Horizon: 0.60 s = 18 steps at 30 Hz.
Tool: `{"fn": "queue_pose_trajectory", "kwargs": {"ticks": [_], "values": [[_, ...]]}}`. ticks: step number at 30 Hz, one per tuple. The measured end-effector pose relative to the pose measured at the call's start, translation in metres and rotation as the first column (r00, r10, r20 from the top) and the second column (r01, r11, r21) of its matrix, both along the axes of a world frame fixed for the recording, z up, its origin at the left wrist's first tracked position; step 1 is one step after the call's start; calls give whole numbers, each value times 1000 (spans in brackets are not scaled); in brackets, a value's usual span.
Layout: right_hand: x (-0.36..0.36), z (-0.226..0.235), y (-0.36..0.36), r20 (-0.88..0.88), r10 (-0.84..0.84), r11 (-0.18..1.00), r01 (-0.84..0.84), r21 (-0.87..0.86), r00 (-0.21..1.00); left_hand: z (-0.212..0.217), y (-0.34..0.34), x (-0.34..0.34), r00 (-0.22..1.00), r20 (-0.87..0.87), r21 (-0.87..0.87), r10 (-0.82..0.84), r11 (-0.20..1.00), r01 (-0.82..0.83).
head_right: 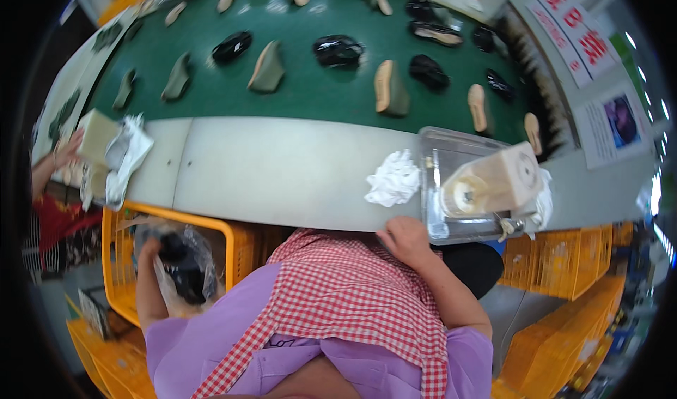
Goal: Applying white adhesive glue to the interior and edges of shoe components using a brush on a manufacturing line.
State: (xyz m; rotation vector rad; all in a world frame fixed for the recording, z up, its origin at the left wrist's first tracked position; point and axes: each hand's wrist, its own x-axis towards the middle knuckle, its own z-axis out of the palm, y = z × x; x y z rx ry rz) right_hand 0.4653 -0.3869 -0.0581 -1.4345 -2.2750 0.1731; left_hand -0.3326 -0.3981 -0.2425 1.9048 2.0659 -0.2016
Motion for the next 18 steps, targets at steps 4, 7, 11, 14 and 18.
{"fn": "queue_pose_trajectory", "kwargs": {"ticks": [4, 7, 11, 14, 18], "values": [[3, 2, -2, -29, -2, 1000, 3, 29, 1000, -62, -46, 46, 989, 39, -558, -142, 818, 140], [12, 5, -5, -53, -15, 998, 18, 54, 998, -100, -83, 102, 954, -116, -244, 275, 924, -296], [15, 8, -3, -13, 39, 999, -39, 13, 999, -62, -86, 151, 825, -510, -125, 245, 927, -353], [15, 5, -3, -65, 49, 999, -49, 3, 997, -57, -100, 86, 900, -436, -455, -26, 869, -196], [11, 5, -3, -89, 24, 1000, -25, -6, 996, -28, -82, 75, 882, -471, -517, 6, 808, -282]]}}
